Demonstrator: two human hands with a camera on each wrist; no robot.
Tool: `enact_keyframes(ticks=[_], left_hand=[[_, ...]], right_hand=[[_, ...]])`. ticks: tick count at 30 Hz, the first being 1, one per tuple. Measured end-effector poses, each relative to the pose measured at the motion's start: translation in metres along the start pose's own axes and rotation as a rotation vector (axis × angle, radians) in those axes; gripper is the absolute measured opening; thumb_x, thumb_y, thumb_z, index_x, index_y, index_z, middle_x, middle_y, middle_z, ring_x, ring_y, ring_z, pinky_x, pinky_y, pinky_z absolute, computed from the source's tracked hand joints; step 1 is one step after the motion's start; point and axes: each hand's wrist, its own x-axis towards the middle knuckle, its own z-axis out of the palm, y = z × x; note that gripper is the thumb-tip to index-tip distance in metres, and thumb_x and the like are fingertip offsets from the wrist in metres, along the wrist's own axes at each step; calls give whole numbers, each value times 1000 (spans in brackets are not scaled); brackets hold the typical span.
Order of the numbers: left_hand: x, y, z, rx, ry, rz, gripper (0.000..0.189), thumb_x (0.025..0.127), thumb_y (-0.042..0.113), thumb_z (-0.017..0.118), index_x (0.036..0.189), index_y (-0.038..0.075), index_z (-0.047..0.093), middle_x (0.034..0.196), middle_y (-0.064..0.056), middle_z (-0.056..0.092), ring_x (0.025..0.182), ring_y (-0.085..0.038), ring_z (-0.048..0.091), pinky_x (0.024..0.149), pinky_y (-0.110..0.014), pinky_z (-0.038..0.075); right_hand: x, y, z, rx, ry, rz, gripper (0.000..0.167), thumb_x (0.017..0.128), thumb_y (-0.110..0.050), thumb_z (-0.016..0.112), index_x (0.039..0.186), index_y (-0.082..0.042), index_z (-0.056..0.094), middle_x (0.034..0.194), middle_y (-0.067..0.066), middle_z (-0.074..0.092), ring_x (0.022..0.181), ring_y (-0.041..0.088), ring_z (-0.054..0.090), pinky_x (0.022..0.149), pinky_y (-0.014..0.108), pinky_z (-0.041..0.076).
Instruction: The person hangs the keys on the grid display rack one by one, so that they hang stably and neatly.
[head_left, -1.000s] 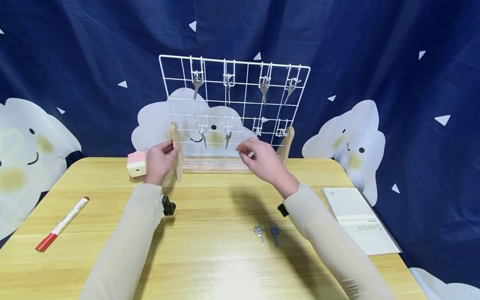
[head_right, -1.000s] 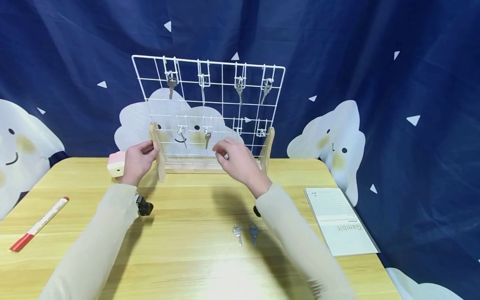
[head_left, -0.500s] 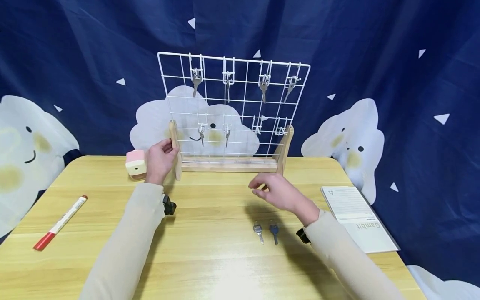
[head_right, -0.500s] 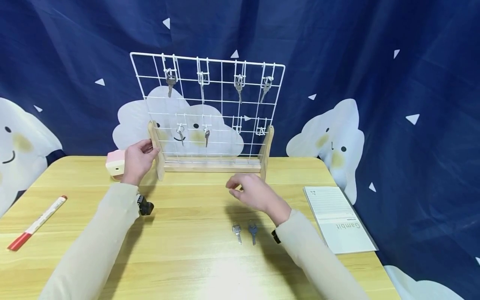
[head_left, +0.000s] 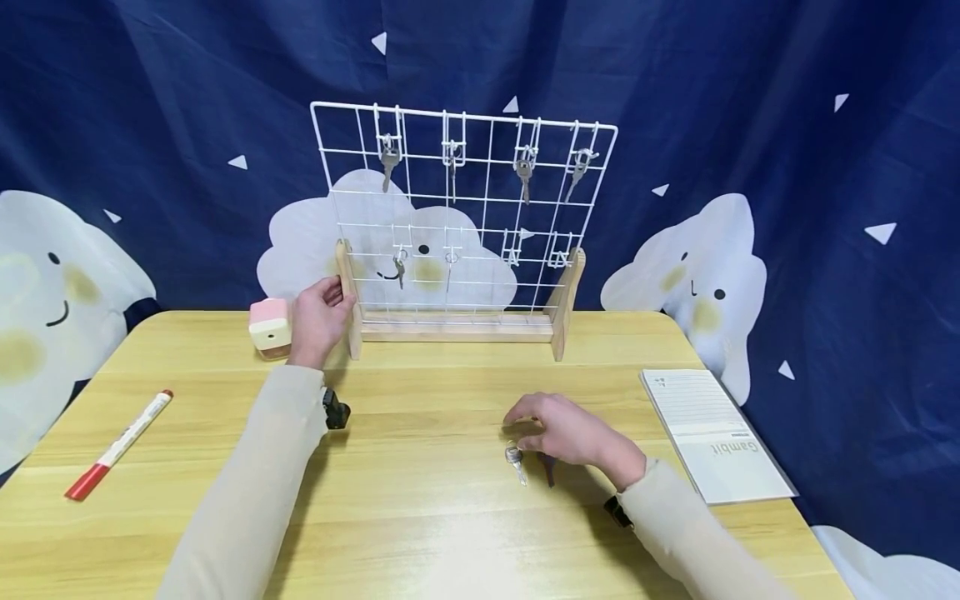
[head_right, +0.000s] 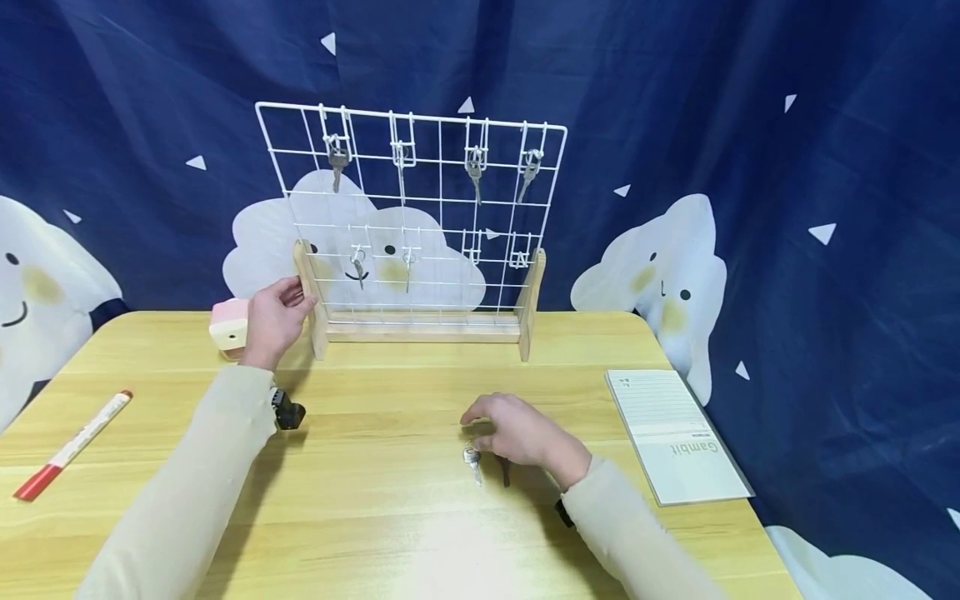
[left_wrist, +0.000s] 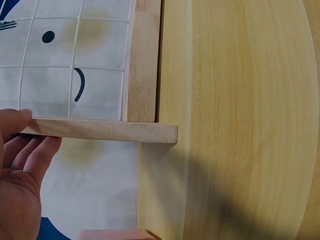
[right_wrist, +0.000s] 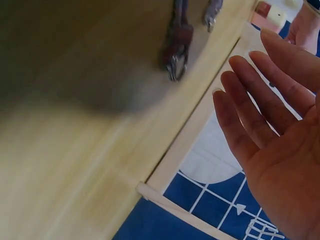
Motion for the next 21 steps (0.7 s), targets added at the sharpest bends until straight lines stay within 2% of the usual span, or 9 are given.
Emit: enact_keyframes(ticks=[6, 11, 21], left_hand=[[0, 0, -1, -8, -13, -5, 46, 97, 4, 60, 139, -9, 47, 134, -26, 54, 124, -32, 54, 103, -35, 47], [-1, 0, -1, 6, -4, 11, 45, 97, 4, 60, 139, -8, 48, 133, -26, 55, 123, -33, 54, 102, -35, 48], [0, -2, -1, 2, -9, 8, 46, 97, 4, 60, 139, -8, 48, 133, -26, 55, 123, -32, 54, 102, -35, 47]], right_hand=[[-1, 3, 9, -36, 5, -31, 22, 87, -8, 74, 109, -10, 72, 109, 0, 66, 105, 21, 58, 94, 42, 49], [0, 3, 12, -61, 0, -19, 24, 86, -9, 75, 110, -8, 72, 107, 0, 64, 101, 19, 58, 92, 38, 51], [4, 5, 21, -54, -15, -21, 19, 85, -6, 76, 103, -7, 72, 96, -1, 59, 85, 17, 56, 78, 30, 51]])
